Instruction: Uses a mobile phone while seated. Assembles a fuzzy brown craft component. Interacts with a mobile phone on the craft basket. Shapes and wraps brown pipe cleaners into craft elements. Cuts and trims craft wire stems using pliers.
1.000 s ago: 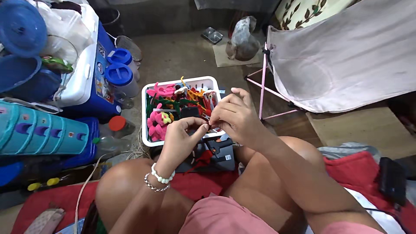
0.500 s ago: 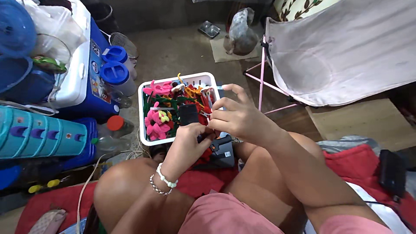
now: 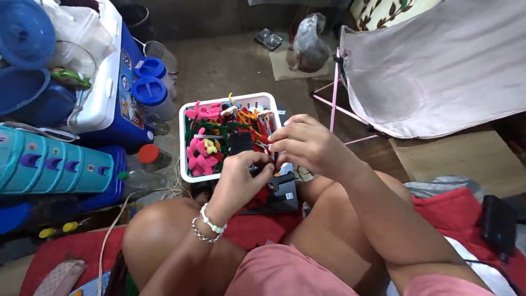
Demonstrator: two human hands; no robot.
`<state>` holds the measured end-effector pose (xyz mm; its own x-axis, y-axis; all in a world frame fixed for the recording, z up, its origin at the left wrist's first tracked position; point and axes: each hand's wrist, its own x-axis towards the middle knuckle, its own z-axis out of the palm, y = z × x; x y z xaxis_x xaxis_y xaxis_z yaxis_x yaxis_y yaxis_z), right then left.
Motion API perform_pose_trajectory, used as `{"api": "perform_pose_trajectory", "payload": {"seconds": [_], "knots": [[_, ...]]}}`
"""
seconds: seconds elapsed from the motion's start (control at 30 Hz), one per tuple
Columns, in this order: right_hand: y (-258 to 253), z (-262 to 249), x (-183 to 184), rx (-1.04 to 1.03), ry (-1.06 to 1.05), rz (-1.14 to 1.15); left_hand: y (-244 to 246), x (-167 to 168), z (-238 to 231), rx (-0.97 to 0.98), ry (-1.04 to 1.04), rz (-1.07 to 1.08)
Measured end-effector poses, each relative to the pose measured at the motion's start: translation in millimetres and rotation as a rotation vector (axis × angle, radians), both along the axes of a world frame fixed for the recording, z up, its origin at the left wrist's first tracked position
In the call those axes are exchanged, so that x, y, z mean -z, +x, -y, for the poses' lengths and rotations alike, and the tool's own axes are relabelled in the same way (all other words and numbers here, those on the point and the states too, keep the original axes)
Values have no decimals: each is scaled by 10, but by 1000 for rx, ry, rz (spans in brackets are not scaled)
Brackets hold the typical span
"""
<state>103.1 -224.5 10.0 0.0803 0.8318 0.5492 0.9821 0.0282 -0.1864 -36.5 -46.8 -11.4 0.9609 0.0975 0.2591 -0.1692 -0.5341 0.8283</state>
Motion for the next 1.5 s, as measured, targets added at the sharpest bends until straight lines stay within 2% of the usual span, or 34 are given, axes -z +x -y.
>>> {"api": "perform_pose_trajectory", "payload": {"seconds": [0.3,0.9,1.3,1.4,1.5], "knots": [[-36,-7,-26,3,33,-6,-8,-26,-54,-70,37,46],[-76,-6,-55,3,11,109,-15,-43,-77,-58,18,48],[-266,-102,23,178,108,173,-40,-30,-39,-154,8,117],[-370,-159,83,279,160,55,-33,-27,-28,-236,13,148],[-474,-222,134,328,223,-208,-19,-32,-43,-310,25,170]]}}
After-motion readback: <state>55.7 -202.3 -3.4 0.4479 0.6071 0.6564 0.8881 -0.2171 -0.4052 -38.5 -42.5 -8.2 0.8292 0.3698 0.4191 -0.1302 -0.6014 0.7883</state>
